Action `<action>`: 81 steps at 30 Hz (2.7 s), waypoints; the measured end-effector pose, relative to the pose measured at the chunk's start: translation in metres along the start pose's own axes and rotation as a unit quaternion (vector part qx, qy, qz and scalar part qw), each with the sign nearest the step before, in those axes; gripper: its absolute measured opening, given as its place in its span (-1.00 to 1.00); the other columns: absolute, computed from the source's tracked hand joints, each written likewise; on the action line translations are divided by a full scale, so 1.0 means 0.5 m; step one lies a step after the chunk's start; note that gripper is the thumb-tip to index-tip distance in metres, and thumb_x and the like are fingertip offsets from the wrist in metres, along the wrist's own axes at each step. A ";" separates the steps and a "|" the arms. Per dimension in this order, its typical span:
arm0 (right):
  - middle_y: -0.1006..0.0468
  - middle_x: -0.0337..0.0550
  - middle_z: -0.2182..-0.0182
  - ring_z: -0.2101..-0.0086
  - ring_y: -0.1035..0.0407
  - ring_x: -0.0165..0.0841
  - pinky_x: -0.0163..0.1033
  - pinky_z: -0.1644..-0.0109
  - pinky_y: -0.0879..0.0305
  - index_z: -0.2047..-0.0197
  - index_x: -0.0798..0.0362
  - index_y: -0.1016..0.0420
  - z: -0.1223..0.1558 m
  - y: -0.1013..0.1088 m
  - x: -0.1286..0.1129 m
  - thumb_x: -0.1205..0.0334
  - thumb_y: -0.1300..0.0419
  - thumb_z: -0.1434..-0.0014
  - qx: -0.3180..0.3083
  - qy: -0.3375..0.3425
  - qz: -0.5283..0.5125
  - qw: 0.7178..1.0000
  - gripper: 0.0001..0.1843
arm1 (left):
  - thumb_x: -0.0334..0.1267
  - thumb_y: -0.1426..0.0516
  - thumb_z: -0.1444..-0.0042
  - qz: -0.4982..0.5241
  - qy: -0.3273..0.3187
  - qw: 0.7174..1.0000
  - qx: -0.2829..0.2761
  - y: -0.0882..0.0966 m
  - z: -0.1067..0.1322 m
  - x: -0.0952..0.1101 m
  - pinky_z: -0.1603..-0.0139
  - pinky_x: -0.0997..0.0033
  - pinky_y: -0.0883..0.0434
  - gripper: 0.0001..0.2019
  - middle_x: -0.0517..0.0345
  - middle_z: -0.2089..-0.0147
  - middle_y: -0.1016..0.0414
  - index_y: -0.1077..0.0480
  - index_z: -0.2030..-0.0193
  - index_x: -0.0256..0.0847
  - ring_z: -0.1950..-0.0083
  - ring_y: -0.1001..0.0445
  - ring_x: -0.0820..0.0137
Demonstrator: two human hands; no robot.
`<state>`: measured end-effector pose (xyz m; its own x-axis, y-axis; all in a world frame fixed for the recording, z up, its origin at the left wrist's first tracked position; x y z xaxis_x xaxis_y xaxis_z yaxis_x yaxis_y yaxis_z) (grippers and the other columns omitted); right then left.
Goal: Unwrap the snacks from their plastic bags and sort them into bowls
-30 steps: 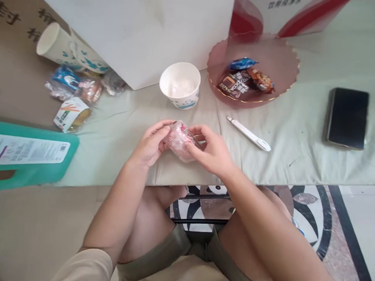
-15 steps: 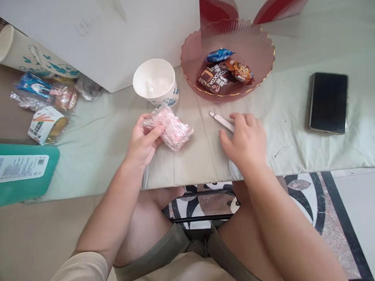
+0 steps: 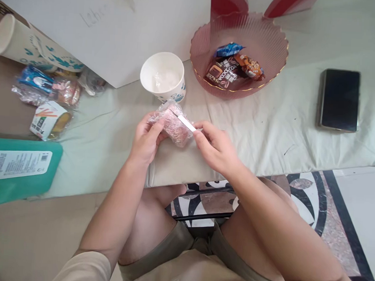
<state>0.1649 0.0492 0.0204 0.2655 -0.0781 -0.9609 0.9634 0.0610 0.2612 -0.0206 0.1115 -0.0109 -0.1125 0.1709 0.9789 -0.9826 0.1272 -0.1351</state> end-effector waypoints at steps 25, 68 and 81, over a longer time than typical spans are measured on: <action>-0.27 -0.34 0.53 0.47 -0.18 -0.42 -0.21 0.36 -0.10 0.45 -0.05 -0.15 -0.017 -0.025 0.015 -0.05 -0.41 -0.01 0.020 -0.038 -0.003 0.999 -0.51 | 0.16 -0.40 -0.04 -0.072 0.070 0.979 -0.178 -0.032 0.032 -0.008 0.32 0.47 -0.47 -0.51 0.13 0.23 -0.64 -0.52 0.04 -0.12 0.30 -0.58 0.40; -0.51 -0.22 0.48 0.47 -0.37 -0.36 -0.21 0.37 -0.23 0.35 0.00 -0.45 -0.003 -0.017 0.034 -0.13 -0.23 -0.16 -0.018 -0.107 0.019 0.994 -0.65 | 0.14 -0.49 0.13 0.038 -0.065 0.997 -0.022 0.022 -0.008 0.014 0.28 0.47 -0.53 -0.55 0.20 0.31 -0.57 -0.61 0.21 -0.11 0.33 -0.51 0.45; -0.51 -0.18 0.51 0.48 -0.39 -0.27 -0.15 0.36 -0.30 0.36 -0.04 -0.49 -0.003 0.122 0.062 -0.10 -0.29 -0.18 0.089 -0.127 0.156 0.976 -0.70 | 0.07 -0.46 0.20 0.072 0.015 0.997 0.029 0.055 0.000 0.010 0.39 0.48 -0.58 -0.56 0.29 0.45 -0.42 -0.46 0.32 -0.14 0.45 -0.46 0.50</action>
<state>0.2320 0.0522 0.0062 0.5260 -0.3291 -0.7842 0.8197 -0.0498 0.5707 -0.0482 0.1158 -0.0099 -0.2486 0.2115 0.9452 -0.9638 0.0431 -0.2631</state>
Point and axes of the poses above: each hand's wrist, its own z-axis away from the middle knuckle, its own y-axis out of the back of the hand, x = y × z, the point moved 9 cm from there along -z, towards the middle knuckle
